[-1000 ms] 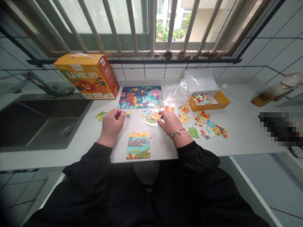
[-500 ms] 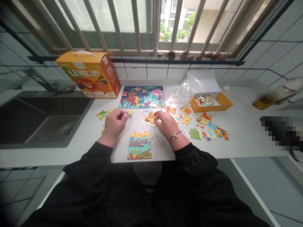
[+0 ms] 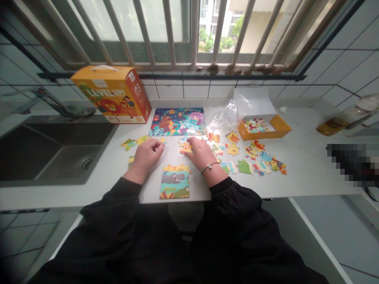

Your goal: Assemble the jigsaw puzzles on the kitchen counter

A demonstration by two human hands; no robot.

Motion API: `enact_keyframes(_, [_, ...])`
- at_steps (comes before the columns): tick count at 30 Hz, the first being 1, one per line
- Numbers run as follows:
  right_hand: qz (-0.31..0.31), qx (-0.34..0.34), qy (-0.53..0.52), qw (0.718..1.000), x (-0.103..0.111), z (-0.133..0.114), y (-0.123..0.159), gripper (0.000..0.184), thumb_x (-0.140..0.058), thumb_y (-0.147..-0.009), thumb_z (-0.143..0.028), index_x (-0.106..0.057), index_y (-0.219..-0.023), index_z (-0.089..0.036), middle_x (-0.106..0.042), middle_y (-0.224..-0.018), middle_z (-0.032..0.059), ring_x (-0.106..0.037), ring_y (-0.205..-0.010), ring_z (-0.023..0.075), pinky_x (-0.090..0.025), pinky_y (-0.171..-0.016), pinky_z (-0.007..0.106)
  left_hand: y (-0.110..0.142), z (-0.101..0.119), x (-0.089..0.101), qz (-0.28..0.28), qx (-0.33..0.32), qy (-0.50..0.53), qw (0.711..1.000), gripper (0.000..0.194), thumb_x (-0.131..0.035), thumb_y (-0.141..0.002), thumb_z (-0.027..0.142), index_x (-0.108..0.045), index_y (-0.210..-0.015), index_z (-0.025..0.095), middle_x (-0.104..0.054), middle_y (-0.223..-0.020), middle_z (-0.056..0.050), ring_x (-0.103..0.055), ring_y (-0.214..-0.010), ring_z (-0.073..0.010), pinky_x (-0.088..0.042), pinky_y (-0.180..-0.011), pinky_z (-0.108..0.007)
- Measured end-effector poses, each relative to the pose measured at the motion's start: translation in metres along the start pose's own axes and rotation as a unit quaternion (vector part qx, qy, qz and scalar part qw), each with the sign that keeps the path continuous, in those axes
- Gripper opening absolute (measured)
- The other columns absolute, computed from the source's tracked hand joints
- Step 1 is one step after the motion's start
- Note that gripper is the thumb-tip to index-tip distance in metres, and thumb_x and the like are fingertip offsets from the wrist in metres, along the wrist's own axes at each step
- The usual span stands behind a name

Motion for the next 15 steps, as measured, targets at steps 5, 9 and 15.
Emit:
enact_keyframes(5, [0.044, 0.000, -0.066, 0.997, 0.006, 0.008, 0.000, 0.052, -0.091, -0.088, -0.028, -0.069, -0.136, -0.021, -0.072, -0.127, 0.0141, -0.070, -0.113, 0.0296, -0.059, -0.101, 0.046, 0.000, 0.000, -0.001, -0.003, 0.002, 0.000, 1.000, 0.021, -0.065, -0.101, 0.028, -0.062, -0.080, 0.023, -0.064, -0.081, -0.002, -0.060, -0.080, -0.0201, -0.049, -0.080, -0.036])
enact_keyframes(9, [0.060, -0.030, -0.092, 0.993, 0.014, 0.014, 0.000, 0.035, -0.077, -0.095, -0.027, -0.076, -0.129, -0.020, -0.075, -0.108, 0.0100, -0.071, -0.100, 0.0265, -0.060, -0.096, 0.044, 0.001, 0.001, -0.001, -0.005, -0.003, 0.004, 1.000, 0.022, -0.065, -0.101, 0.028, -0.061, -0.080, 0.023, -0.062, -0.080, -0.001, -0.059, -0.079, -0.0197, -0.047, -0.078, -0.036])
enact_keyframes(15, [0.038, -0.144, -0.203, 0.968, 0.012, 0.028, 0.004, 0.035, -0.075, -0.096, -0.044, -0.077, -0.123, -0.022, -0.075, -0.094, 0.0042, -0.074, -0.076, 0.0203, -0.062, -0.075, 0.038, 0.002, 0.004, -0.001, -0.011, -0.018, 0.018, 1.000, 0.022, -0.064, -0.102, 0.029, -0.061, -0.080, 0.023, -0.062, -0.080, -0.002, -0.061, -0.080, -0.0198, -0.048, -0.079, -0.036])
Point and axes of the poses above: each hand's wrist, its own y-axis away from the middle knuckle, its own x-axis out of the back of the hand, z = x × y, the point moved 5 cm from there along -y, towards the middle knuckle
